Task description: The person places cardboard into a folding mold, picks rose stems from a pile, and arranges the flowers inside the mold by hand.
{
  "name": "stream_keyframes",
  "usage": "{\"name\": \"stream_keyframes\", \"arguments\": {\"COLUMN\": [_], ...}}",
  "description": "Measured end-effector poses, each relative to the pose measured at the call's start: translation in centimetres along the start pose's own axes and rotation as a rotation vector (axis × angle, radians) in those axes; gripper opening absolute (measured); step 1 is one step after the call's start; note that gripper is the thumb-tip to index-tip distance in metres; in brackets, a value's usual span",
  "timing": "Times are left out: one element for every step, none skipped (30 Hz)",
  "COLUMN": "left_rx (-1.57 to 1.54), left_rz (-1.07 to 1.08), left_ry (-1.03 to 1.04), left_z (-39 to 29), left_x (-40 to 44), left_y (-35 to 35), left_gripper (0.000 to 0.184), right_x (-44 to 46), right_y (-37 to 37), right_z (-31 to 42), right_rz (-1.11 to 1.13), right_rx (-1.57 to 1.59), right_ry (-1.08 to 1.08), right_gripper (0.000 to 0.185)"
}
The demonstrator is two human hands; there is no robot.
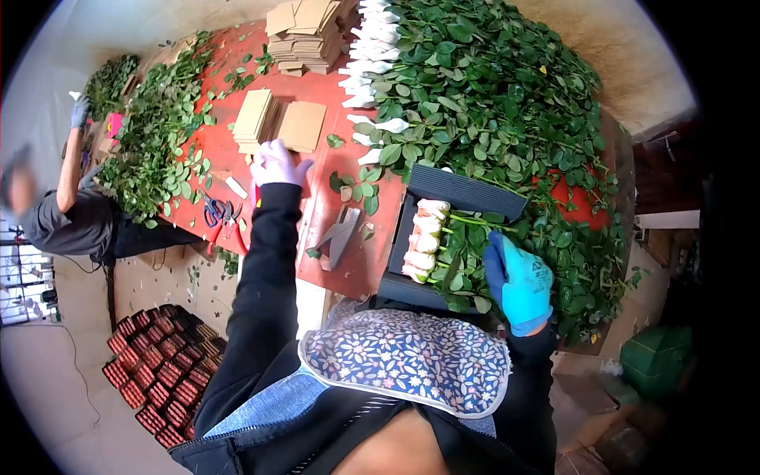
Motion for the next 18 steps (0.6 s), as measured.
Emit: {"name": "stream_keyframes", "arguments": {"left_rx": [0.101,0.213,0.211,0.208,0.188,0.173,0.130,0.075,0.005,-0.065,-0.062,-0.076,-0.092,-0.092,-0.208,-0.327,-0.404,-0.484], "left_rz": [0.238,0.410,0.432,0.461,0.462,0.464,0.433,0.394,0.391,0.388,0.388,0.434,0.480,0.484,0.379,0.281,0.225,0.171], "left_ry": [-0.140,-0.195,-0.192,-0.193,-0.206,-0.226,-0.234,-0.268,-0.294,-0.320,-0.320,-0.345,-0.371,-0.368,-0.374,-0.373,-0.331,-0.283], "left_z": [2.2,3.3,3.7,4.0,4.1,4.5,5.1,5.6,5.9,6.2,6.3,5.9,5.6,6.7,9.0,11.0,12.4,13.6], "left_x": [0.9,1.4,1.8,1.7,1.9,1.9,1.9,2.0,2.2,2.4,2.6,3.0,3.0,3.0,3.4,3.6,3.6,3.9], "left_y": [3.2,4.7,4.7,4.8,5.1,5.4,5.4,5.3,4.7,4.2,3.7,2.2,1.4,3.0,5.9,8.0,8.9,9.7], "left_gripper": [0.082,0.082,0.078,0.074,0.072,0.070,0.061,0.052,0.048,0.045,0.045,0.050,0.056,0.056,0.051,0.046,0.047,0.047], "right_x": [-0.1,-0.4,-0.5,-0.6,-0.8,-1.1,-1.2,-1.2,-1.1,-1.0,-0.8,-0.7,-0.6,-0.5,-0.6,-0.6,-0.6,-0.5], "right_y": [0.3,0.7,0.5,0.3,0.4,0.7,0.8,0.9,0.9,1.0,1.0,1.0,1.2,1.4,1.5,1.5,1.3,1.2], "right_z": [0.1,0.3,0.7,1.2,1.3,1.1,0.9,0.8,0.8,0.9,1.0,1.1,1.1,1.1,1.0,1.0,1.0,1.0], "right_rz": [0.025,0.016,0.031,0.054,0.056,0.067,0.045,0.015,-0.001,-0.001,-0.001,-0.001,-0.002,-0.004,-0.001,-0.018,-0.036,-0.056], "right_rx": [-0.006,-0.006,0.007,0.018,0.017,0.012,0.002,-0.006,-0.002,0.001,0.015,0.029,0.031,0.025,0.016,-0.006,-0.015,-0.025], "right_ry": [0.011,-0.005,0.003,0.008,0.013,0.014,-0.002,-0.017,-0.021,-0.021,-0.019,-0.018,-0.018,-0.035,-0.045,-0.055,-0.067,-0.074], "right_gripper": [0.028,0.029,0.029,0.029,0.029,0.029,0.029,0.028,0.028,0.028,0.028,0.028,0.028,0.028,0.028,0.027,0.026,0.025]}}
Point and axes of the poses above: each hand's wrist, its own x-axis towards the middle knuckle, its own y-axis out of the palm, z = x × y, the point moved 3 cm from there along x, towards the middle knuckle, and after that the axes turned 2 degrees about -y, right-handed, at the moved point
